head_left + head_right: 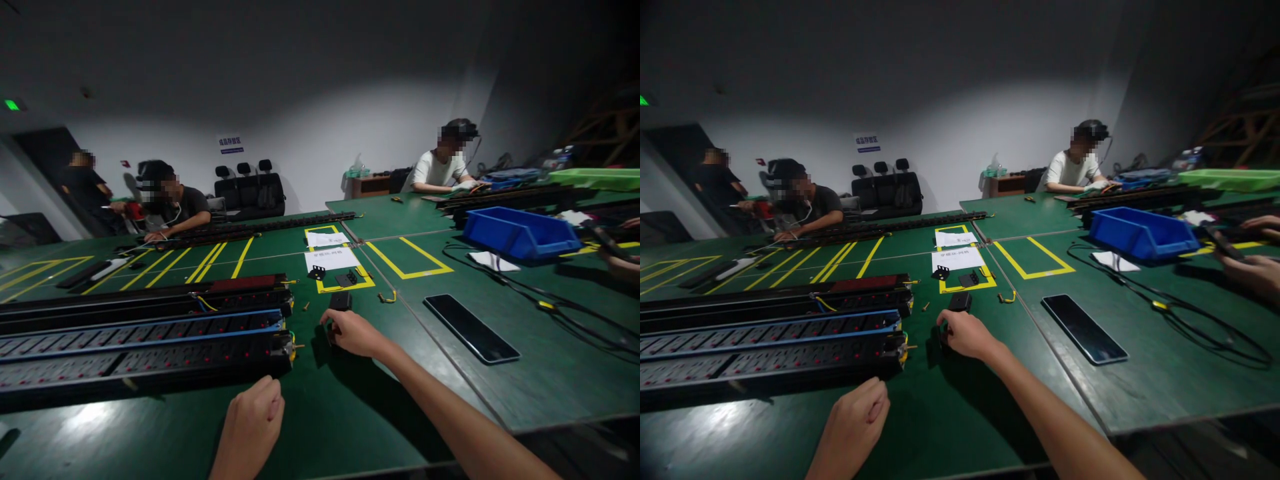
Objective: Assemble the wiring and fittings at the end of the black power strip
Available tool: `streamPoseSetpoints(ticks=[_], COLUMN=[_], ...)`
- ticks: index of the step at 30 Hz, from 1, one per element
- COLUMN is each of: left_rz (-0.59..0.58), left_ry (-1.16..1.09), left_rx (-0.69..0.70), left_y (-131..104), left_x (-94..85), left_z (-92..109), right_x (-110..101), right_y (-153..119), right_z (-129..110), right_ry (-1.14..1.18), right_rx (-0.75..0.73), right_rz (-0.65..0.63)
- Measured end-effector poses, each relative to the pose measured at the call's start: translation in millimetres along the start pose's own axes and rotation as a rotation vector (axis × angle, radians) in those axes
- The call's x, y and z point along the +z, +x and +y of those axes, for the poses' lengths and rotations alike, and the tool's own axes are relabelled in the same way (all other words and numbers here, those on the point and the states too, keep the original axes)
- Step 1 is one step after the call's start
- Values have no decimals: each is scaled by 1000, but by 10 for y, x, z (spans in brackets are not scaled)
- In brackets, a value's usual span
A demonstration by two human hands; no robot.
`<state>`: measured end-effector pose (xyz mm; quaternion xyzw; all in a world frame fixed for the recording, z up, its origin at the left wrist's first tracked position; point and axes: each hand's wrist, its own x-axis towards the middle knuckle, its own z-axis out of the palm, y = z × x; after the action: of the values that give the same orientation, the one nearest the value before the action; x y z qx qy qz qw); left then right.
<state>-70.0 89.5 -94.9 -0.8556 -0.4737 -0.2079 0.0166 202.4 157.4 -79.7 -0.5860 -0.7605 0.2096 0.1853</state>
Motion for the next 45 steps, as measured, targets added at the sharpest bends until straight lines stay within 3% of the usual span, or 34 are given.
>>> streamPoseSetpoints(ticks=[23,33,45], left_rz=[28,31,-9], left_ry=[30,2,29], left_rx=[31,31,15], left_y=[-7,-13,-16], left_x=[66,40,35], left_z=[-63,-32,-28], right_x=[-34,-50,46], right_y=[-62,-103,-79], right_z=[-142,-195,-192], right_ry=[-132,-130,-118], right_rx=[-38,-127,-142], right_rz=[6,-21,-38])
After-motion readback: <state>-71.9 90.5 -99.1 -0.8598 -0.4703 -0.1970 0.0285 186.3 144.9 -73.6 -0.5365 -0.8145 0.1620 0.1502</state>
